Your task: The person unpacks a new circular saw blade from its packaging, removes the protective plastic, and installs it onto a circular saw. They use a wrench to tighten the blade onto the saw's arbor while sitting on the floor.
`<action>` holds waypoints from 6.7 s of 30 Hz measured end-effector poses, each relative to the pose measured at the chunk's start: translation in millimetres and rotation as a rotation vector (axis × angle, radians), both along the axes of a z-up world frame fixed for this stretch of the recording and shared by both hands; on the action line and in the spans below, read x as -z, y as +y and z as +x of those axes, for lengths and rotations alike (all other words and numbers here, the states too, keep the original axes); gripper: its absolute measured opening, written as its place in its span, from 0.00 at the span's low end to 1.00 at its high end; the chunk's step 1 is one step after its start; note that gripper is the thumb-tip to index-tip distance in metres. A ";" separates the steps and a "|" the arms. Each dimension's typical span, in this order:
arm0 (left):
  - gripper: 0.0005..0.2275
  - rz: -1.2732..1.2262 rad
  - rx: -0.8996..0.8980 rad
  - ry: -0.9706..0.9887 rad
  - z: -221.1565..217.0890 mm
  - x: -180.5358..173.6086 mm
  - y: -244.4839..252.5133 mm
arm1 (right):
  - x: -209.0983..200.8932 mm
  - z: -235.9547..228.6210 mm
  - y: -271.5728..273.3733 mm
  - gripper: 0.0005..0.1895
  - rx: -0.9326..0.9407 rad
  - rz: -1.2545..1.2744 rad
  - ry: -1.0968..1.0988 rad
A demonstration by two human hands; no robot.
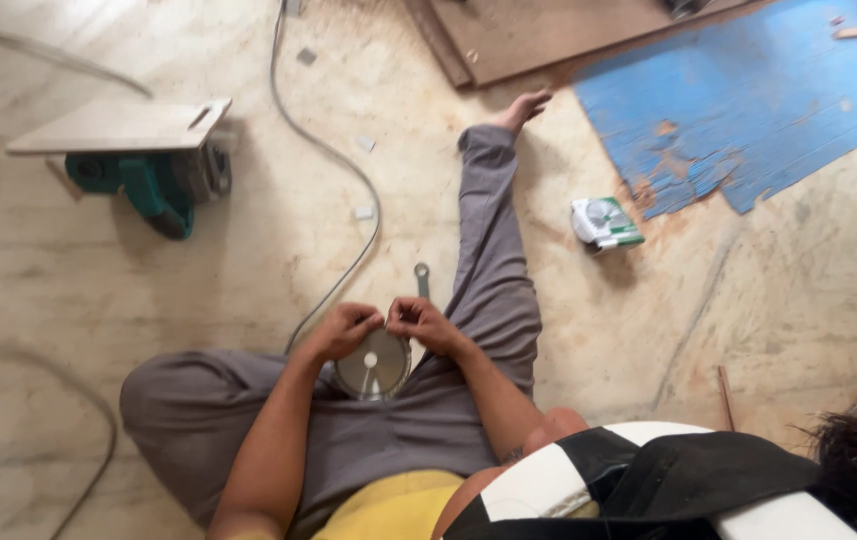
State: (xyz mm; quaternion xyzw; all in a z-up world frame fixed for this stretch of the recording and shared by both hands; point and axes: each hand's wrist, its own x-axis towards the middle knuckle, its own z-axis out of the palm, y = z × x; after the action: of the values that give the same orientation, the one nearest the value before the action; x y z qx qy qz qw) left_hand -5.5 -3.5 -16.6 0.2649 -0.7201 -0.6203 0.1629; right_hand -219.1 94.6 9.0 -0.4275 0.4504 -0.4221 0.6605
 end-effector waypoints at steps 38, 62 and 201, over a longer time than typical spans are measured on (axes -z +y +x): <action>0.10 0.566 -1.195 0.639 51.8 -22.3 -47.8 | -33.4 -77.6 16.6 0.07 1.101 -0.521 -0.290; 0.09 0.489 -1.162 0.941 50.4 8.3 -41.1 | -18.1 -81.7 10.7 0.06 1.371 -0.466 0.321; 0.13 0.246 -0.795 0.503 12.6 4.3 -23.8 | -47.4 -245.2 172.4 0.22 0.885 -0.066 1.140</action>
State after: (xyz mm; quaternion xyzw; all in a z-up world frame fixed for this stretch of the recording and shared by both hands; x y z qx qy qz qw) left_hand 7.1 -27.3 -21.0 0.3787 -0.4226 -0.6354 0.5237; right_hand -464.3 267.0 56.4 -0.3787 0.8428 -0.3747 0.0766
